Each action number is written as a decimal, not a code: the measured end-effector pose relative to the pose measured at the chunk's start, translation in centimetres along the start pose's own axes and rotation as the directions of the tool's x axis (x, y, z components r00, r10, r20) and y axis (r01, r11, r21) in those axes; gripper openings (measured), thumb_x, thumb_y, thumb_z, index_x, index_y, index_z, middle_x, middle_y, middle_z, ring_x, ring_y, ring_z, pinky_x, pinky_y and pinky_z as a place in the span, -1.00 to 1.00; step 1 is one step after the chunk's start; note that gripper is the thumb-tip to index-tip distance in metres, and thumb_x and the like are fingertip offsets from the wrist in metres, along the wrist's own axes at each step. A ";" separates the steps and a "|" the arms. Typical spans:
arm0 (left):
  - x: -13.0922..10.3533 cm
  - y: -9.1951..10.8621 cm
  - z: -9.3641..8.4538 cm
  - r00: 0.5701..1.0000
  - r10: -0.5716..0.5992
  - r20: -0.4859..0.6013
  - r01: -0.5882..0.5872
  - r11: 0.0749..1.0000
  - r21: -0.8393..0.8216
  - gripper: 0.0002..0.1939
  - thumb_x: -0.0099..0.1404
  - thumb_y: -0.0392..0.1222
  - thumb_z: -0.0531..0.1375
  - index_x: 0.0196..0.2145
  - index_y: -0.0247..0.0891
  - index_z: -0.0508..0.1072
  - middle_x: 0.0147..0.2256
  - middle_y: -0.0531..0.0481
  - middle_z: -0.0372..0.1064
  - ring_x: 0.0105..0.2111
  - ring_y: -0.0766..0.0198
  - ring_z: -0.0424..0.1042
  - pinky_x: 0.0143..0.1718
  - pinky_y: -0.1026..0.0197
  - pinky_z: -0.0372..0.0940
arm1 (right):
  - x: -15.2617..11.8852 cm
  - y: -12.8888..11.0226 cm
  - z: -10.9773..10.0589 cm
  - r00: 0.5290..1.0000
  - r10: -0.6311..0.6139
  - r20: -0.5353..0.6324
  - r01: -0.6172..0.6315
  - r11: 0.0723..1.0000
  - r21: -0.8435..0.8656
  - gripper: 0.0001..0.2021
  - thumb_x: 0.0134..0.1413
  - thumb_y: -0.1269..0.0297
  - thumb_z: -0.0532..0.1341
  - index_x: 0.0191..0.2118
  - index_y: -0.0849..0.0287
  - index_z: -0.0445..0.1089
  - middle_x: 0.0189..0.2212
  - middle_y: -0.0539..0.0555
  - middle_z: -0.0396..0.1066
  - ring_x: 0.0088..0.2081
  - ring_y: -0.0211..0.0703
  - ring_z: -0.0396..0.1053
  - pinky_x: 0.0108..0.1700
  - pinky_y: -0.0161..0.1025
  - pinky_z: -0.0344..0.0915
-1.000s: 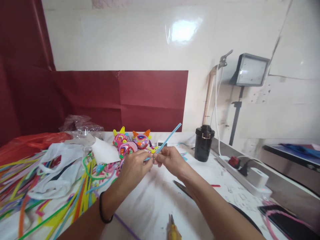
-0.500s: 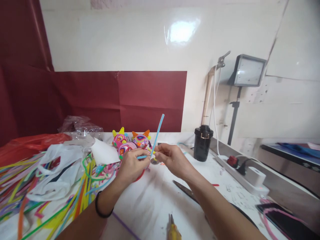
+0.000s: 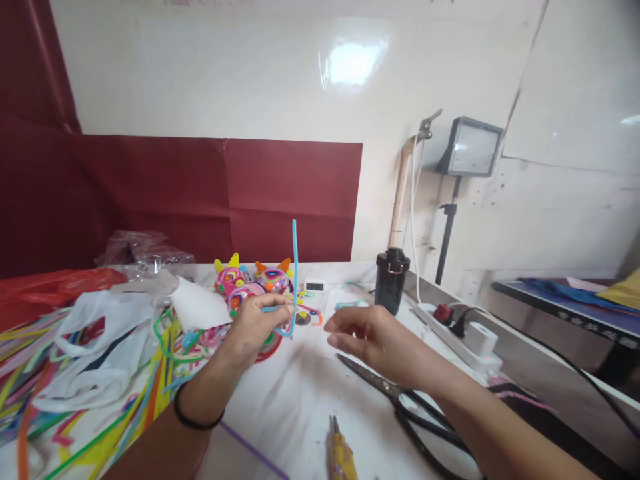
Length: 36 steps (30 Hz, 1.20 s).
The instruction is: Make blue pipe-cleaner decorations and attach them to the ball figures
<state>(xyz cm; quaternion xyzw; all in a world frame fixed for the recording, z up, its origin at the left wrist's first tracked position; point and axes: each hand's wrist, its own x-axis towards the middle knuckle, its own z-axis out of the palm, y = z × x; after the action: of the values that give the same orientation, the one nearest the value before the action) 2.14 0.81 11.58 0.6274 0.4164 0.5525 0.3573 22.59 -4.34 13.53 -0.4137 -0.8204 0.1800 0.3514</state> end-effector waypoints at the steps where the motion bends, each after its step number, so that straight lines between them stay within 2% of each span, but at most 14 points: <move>1: -0.1 0.0 0.1 1.000 -0.001 0.008 0.001 1.000 -0.010 -0.88 -0.01 -0.19 0.26 -0.51 -0.31 0.52 -0.61 0.08 0.34 -0.60 0.39 0.28 -0.53 0.32 0.21 | -1.1 -0.1 0.2 0.999 0.015 0.032 -0.015 1.000 -0.013 -0.90 0.03 0.31 0.19 -0.39 0.13 0.46 -0.51 0.00 0.43 -0.49 -0.24 0.27 -0.45 -0.33 0.14; 6: -0.6 0.2 0.5 1.000 -0.019 -0.002 0.019 0.999 -0.028 -0.91 -0.05 -0.22 0.28 -0.54 -0.29 0.52 -0.63 0.12 0.33 -0.62 0.43 0.24 -0.56 0.35 0.16 | -6.8 0.2 1.0 0.972 0.135 0.190 -0.121 0.989 -0.082 -0.89 0.04 0.30 0.20 -0.28 0.05 0.43 -0.35 0.02 0.46 -0.34 -0.17 0.37 -0.32 -0.30 0.22; 11: -1.3 -0.3 0.9 0.998 -0.052 0.037 0.052 0.998 0.019 -0.93 -0.07 -0.23 0.28 -0.54 -0.25 0.52 -0.66 0.15 0.29 -0.64 0.43 0.21 -0.59 0.36 0.13 | -10.7 1.4 1.1 0.941 0.238 0.240 -0.206 0.967 -0.152 -0.84 0.07 0.32 0.17 -0.20 0.08 0.41 -0.25 0.07 0.44 -0.22 -0.09 0.36 -0.19 -0.23 0.23; 15: -2.6 -1.3 0.6 0.994 -0.104 0.032 0.101 0.991 0.091 -0.96 -0.09 -0.25 0.29 -0.60 -0.24 0.50 -0.63 0.13 0.34 -0.60 0.40 0.26 -0.55 0.36 0.17 | -12.4 1.5 1.5 0.933 0.190 0.305 -0.160 0.980 -0.120 -0.74 0.08 0.21 0.19 -0.08 0.09 0.35 -0.08 0.12 0.35 -0.07 -0.07 0.31 -0.06 -0.22 0.21; 17: -3.5 -2.1 0.2 0.990 -0.141 0.029 0.139 0.987 0.077 -0.93 -0.10 -0.23 0.29 -0.63 -0.25 0.48 -0.67 0.14 0.30 -0.62 0.41 0.23 -0.55 0.37 0.16 | -12.8 1.3 2.0 0.920 0.171 0.352 -0.118 0.979 -0.168 -0.71 0.05 0.20 0.22 -0.08 0.10 0.35 -0.07 0.14 0.34 -0.07 -0.04 0.29 -0.06 -0.20 0.21; 19: -4.2 -3.1 -0.2 0.975 -0.216 0.059 0.215 0.976 0.027 -0.90 -0.10 -0.20 0.31 -0.55 -0.24 0.51 -0.68 0.16 0.31 -0.64 0.41 0.24 -0.56 0.36 0.16 | -13.1 1.1 2.9 0.905 0.170 0.389 -0.083 0.969 -0.231 -0.71 0.02 0.26 0.23 -0.08 0.13 0.35 -0.13 0.16 0.37 -0.09 -0.01 0.30 -0.05 -0.17 0.21; 22: -5.0 -4.4 -0.6 0.956 -0.278 0.098 0.280 0.960 -0.010 -0.87 -0.07 -0.18 0.30 -0.50 -0.27 0.51 -0.67 0.15 0.31 -0.64 0.39 0.25 -0.56 0.34 0.16 | -13.2 1.1 4.4 0.923 0.116 0.366 -0.008 0.959 -0.285 -0.63 0.01 0.35 0.21 0.00 0.16 0.30 -0.12 0.18 0.37 -0.08 0.01 0.29 -0.01 -0.13 0.21; 24: -5.3 -5.0 -0.7 0.955 -0.271 0.116 0.277 0.960 -0.037 -0.87 -0.06 -0.17 0.29 -0.52 -0.28 0.49 -0.67 0.14 0.30 -0.63 0.39 0.25 -0.55 0.34 0.15 | -13.2 1.2 5.2 0.934 0.080 0.349 0.037 0.948 -0.316 -0.63 0.02 0.39 0.17 0.00 0.18 0.28 -0.16 0.17 0.39 -0.12 0.00 0.31 -0.03 -0.13 0.24; 28: -5.5 -5.6 -0.8 0.944 -0.282 0.170 0.295 0.954 -0.054 -0.88 0.00 -0.18 0.26 -0.56 -0.29 0.47 -0.66 0.13 0.30 -0.60 0.40 0.25 -0.54 0.35 0.15 | -13.0 1.2 5.5 0.963 -0.005 0.271 0.098 0.939 -0.331 -0.69 0.03 0.43 0.12 -0.05 0.16 0.28 -0.23 0.16 0.41 -0.19 -0.02 0.35 -0.11 -0.16 0.32; 31: -5.8 -6.1 -0.9 0.931 -0.296 0.212 0.322 0.941 -0.101 -0.87 0.03 -0.17 0.27 -0.51 -0.30 0.47 -0.64 0.10 0.34 -0.58 0.40 0.29 -0.51 0.35 0.18 | -12.9 0.8 4.7 0.988 -0.012 0.155 0.045 0.976 -0.212 -0.71 0.05 0.43 0.11 -0.07 0.10 0.23 -0.19 0.14 0.40 -0.18 -0.04 0.37 -0.12 -0.20 0.35; 34: -6.1 -6.2 -0.9 0.909 -0.301 0.290 0.353 0.924 -0.149 -0.85 0.07 -0.15 0.25 -0.47 -0.31 0.45 -0.58 0.04 0.42 -0.53 0.35 0.38 -0.45 0.31 0.25 | -12.7 0.9 4.2 0.994 0.063 0.087 -0.065 0.998 0.020 -0.73 0.12 0.37 0.09 -0.04 0.02 0.16 -0.18 0.09 0.37 -0.20 -0.14 0.38 -0.22 -0.31 0.39; 36: -6.3 -6.1 -0.8 0.888 -0.315 0.335 0.390 0.902 -0.183 -0.84 0.10 -0.14 0.24 -0.44 -0.31 0.42 -0.56 0.00 0.46 -0.51 0.29 0.43 -0.41 0.26 0.30 | -12.4 1.4 4.2 0.993 0.109 0.051 -0.117 0.975 0.190 -0.76 0.16 0.28 0.08 -0.05 0.02 0.15 -0.18 0.11 0.35 -0.18 -0.13 0.37 -0.25 -0.32 0.39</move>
<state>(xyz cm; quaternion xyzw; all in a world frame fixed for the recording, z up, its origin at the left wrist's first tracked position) 0.28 -2.58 3.66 0.5673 0.3941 0.4243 0.5856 25.41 -13.49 4.46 -0.4200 -0.7811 0.2867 0.3624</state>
